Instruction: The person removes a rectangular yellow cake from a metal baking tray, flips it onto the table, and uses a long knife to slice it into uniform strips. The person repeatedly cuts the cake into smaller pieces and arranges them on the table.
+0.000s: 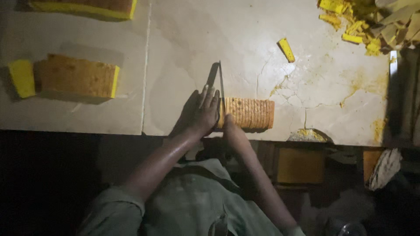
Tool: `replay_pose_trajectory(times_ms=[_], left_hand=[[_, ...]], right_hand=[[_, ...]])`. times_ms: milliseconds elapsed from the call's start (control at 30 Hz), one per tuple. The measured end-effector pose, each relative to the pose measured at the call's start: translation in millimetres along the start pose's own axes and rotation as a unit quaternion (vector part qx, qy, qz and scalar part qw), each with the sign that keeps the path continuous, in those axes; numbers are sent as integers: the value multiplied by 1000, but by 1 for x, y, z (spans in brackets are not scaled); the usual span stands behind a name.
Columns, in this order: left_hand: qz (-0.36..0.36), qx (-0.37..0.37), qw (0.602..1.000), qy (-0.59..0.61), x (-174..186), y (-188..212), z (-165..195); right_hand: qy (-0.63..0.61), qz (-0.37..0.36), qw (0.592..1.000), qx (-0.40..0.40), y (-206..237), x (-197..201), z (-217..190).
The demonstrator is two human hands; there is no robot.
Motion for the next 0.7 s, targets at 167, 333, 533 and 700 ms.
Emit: replay_pose_trajectory(times_ms=[167, 333, 533, 700], left_hand=[[-51, 18, 993, 104, 8, 8, -8], [-47, 31, 987, 147, 15, 9, -3], [19, 7, 990, 140, 34, -2, -6], [-67, -28, 996, 49, 64, -6, -20]], right_hand=[[287, 9, 925, 249, 40, 3, -5], [260, -25, 962, 79, 83, 18, 85], [256, 23, 959, 120, 15, -4, 47], [286, 14, 930, 230, 21, -17, -53]])
Point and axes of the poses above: each hand's wrist, its own y-axis away from the middle knuckle, its own x-axis out of the back of the hand, z = x × y, the point moved 3 cm from there along -y, towards the middle knuckle, and after that the axes turned 10 degrees about z, right-handed, at the moved point
